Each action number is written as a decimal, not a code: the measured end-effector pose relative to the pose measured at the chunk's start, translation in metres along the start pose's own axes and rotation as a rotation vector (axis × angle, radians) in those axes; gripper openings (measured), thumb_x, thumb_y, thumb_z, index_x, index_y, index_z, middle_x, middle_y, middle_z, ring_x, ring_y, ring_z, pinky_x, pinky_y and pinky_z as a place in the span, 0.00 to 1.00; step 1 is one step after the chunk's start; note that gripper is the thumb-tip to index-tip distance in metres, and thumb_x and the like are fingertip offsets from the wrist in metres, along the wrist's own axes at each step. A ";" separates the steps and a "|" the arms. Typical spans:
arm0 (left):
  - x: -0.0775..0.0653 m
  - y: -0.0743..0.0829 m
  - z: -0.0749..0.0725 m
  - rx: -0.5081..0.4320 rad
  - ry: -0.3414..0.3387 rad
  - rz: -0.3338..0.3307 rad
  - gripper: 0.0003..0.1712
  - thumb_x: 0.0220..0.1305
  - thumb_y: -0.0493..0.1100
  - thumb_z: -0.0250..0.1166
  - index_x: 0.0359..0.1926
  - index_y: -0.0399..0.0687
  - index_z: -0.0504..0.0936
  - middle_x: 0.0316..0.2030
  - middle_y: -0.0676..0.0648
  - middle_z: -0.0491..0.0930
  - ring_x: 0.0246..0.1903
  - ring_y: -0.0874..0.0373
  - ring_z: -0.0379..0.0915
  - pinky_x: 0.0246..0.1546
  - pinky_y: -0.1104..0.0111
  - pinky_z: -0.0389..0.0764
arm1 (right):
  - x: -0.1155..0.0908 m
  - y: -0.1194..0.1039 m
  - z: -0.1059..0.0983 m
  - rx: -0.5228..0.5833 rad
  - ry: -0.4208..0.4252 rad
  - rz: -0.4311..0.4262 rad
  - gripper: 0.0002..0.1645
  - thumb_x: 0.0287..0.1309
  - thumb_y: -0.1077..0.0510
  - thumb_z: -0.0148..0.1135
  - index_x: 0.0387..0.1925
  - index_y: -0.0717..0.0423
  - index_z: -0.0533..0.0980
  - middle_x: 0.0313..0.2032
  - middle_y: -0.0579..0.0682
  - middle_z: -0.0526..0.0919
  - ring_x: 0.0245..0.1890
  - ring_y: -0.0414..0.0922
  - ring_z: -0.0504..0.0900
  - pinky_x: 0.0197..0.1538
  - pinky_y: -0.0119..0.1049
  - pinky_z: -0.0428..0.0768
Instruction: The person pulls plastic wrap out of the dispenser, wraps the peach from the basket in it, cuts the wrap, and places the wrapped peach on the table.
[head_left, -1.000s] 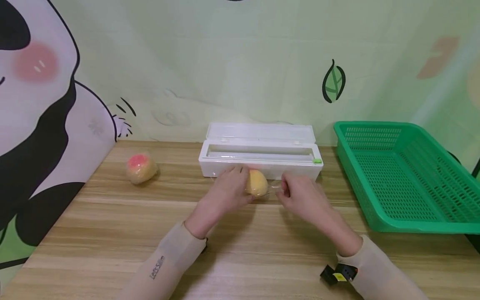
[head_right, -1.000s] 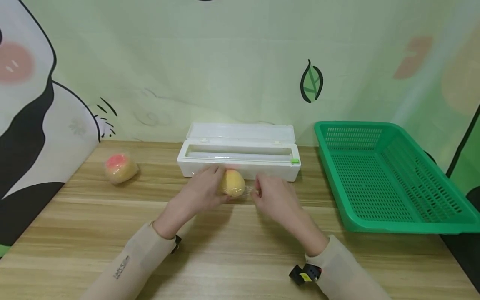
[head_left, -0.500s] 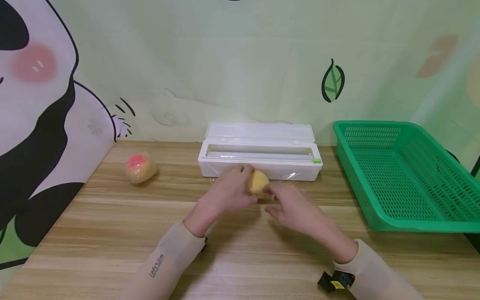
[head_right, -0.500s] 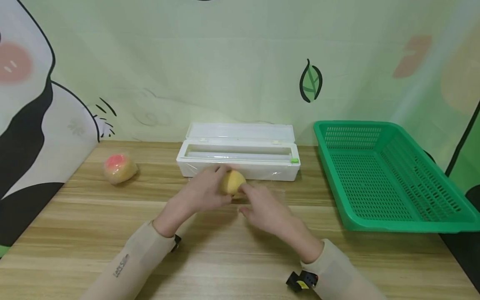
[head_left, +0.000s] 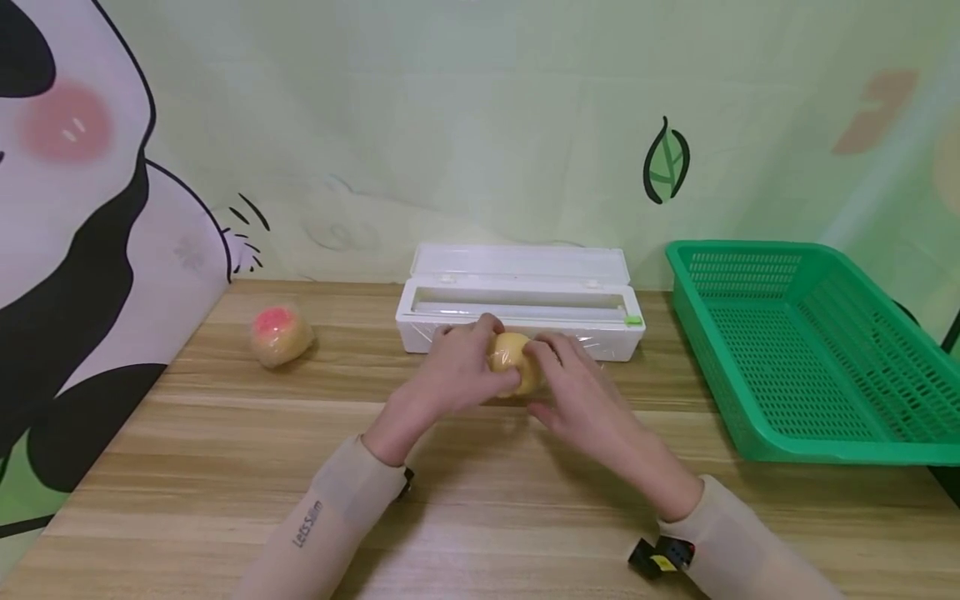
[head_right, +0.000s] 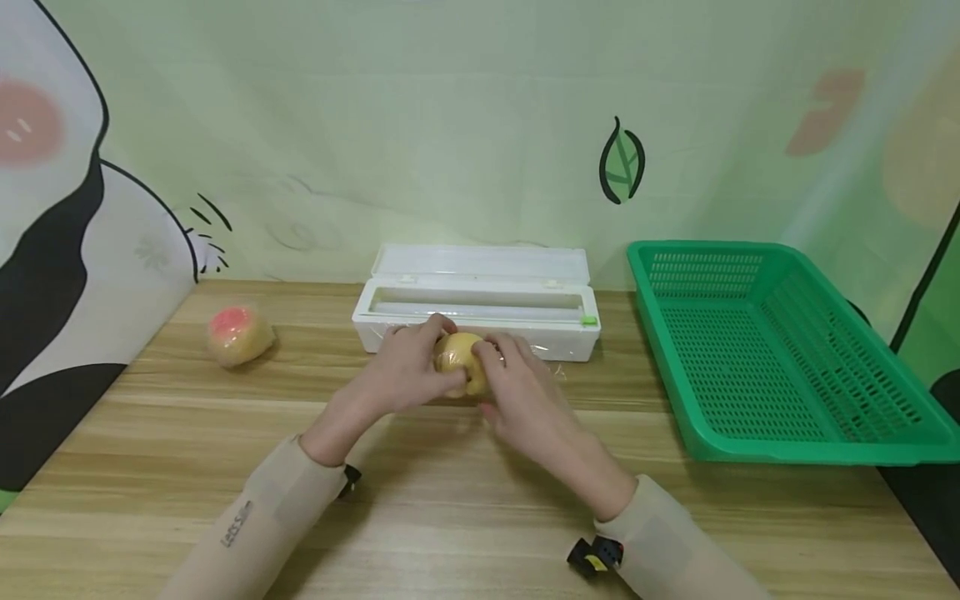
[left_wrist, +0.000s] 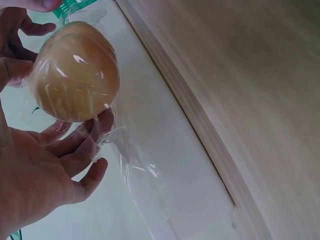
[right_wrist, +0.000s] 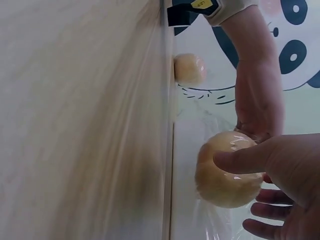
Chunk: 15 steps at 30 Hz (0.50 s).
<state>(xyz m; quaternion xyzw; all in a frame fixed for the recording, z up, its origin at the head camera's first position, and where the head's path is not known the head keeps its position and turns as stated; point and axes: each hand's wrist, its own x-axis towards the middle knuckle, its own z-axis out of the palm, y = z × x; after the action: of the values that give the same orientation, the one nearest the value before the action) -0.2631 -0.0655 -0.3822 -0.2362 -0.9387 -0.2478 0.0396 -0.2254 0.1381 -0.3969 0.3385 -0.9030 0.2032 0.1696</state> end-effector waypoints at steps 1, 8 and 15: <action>0.000 0.000 0.000 -0.015 0.004 -0.005 0.31 0.57 0.55 0.65 0.57 0.42 0.74 0.26 0.54 0.78 0.26 0.58 0.73 0.54 0.54 0.66 | 0.001 0.001 0.001 -0.008 0.000 -0.001 0.44 0.43 0.64 0.85 0.60 0.65 0.70 0.60 0.62 0.73 0.60 0.58 0.73 0.63 0.51 0.75; 0.004 0.000 -0.002 -0.047 0.018 -0.037 0.31 0.57 0.56 0.62 0.57 0.41 0.75 0.27 0.53 0.79 0.29 0.57 0.74 0.56 0.51 0.64 | 0.009 0.001 0.006 -0.089 -0.006 0.008 0.51 0.41 0.62 0.86 0.65 0.65 0.66 0.59 0.65 0.72 0.58 0.61 0.73 0.60 0.56 0.75; 0.006 -0.001 -0.003 -0.060 0.018 -0.051 0.30 0.60 0.59 0.59 0.56 0.42 0.76 0.28 0.54 0.79 0.29 0.56 0.73 0.52 0.51 0.65 | 0.017 0.005 0.010 -0.175 0.040 0.010 0.48 0.43 0.59 0.84 0.63 0.63 0.67 0.56 0.63 0.72 0.54 0.60 0.74 0.51 0.57 0.76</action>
<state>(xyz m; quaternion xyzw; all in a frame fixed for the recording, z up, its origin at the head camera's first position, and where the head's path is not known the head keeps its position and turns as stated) -0.2685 -0.0651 -0.3789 -0.2112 -0.9362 -0.2787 0.0346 -0.2424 0.1275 -0.3993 0.3138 -0.9154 0.1313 0.2153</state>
